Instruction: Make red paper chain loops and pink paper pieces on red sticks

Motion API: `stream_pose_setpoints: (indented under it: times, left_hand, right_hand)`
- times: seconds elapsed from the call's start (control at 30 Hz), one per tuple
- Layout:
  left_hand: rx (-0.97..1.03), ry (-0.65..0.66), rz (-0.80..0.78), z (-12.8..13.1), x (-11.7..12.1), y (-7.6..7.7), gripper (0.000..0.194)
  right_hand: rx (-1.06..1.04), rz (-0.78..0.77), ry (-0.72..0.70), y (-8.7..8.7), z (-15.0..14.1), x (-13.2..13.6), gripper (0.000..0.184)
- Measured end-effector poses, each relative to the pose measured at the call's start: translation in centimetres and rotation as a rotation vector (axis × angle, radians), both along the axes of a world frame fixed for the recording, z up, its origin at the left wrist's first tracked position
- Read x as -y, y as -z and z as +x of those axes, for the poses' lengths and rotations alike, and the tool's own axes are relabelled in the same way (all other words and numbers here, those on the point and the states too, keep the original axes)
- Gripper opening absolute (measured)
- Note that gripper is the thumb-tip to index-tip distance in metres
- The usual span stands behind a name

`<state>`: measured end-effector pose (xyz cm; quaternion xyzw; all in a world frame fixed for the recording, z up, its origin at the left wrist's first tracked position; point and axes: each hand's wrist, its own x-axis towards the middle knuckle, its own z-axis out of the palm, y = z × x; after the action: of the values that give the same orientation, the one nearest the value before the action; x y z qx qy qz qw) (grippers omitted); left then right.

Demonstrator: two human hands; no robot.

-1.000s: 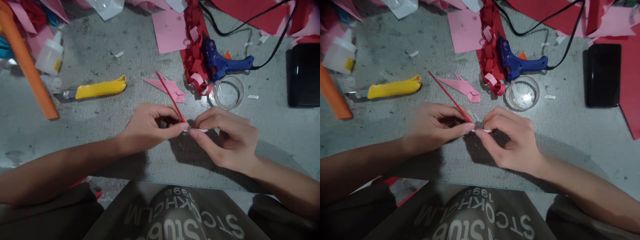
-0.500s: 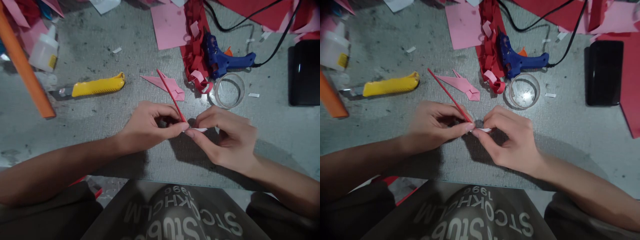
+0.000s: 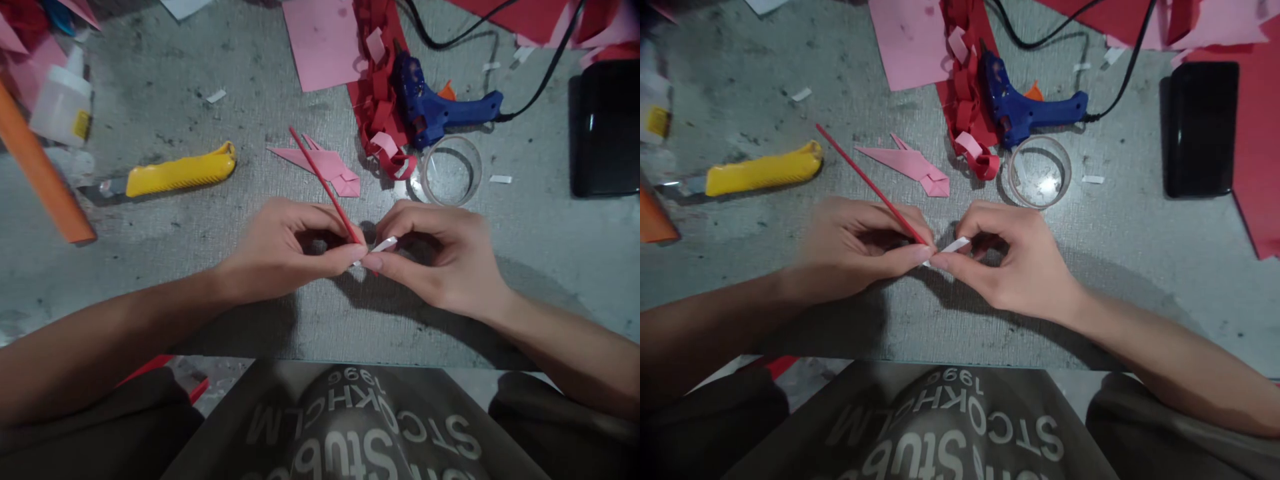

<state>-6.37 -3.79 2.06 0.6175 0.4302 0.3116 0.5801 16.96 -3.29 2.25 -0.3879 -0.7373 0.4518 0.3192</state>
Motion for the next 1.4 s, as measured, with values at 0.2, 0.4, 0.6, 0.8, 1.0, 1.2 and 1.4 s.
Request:
stream_pose_setpoints:
  times: [0.2, 0.4, 0.6, 0.8, 1.0, 1.2, 1.4]
  left_hand:
    - [0.007, -0.002, 0.017, -0.1, -0.2, -0.3, 0.009]
    - [0.045, -0.016, 0.003, -0.1, -0.3, -0.3, 0.01]
    - [0.056, -0.017, 0.038, -0.2, -0.4, 0.1, 0.008]
    - [0.041, -0.022, 0.027, -0.1, -0.3, -0.1, 0.008]
    - [0.007, -0.074, 0.008, 0.0, -0.3, -0.1, 0.009]
    - [-0.036, -0.21, 0.061, 0.2, 0.0, 0.6, 0.009]
    - [-0.023, -0.271, 0.03, 1.0, 0.8, 0.5, 0.009]
  right_hand:
    - [0.013, -0.034, -0.001, -0.2, 0.0, -0.1, 0.031]
    - [0.063, 0.029, 0.03, -0.5, -0.3, 0.4, 0.024]
    - [0.112, 0.011, 0.043, -0.9, -0.4, 0.4, 0.028]
    - [0.099, 0.007, 0.063, -0.5, -0.4, 0.1, 0.033]
    - [0.041, 0.16, 0.242, -0.6, -0.4, 0.2, 0.025]
    - [0.078, 0.524, 0.146, -0.3, -0.5, 1.6, 0.014]
    - [0.135, 0.487, 0.151, 0.7, -1.3, 1.9, 0.013]
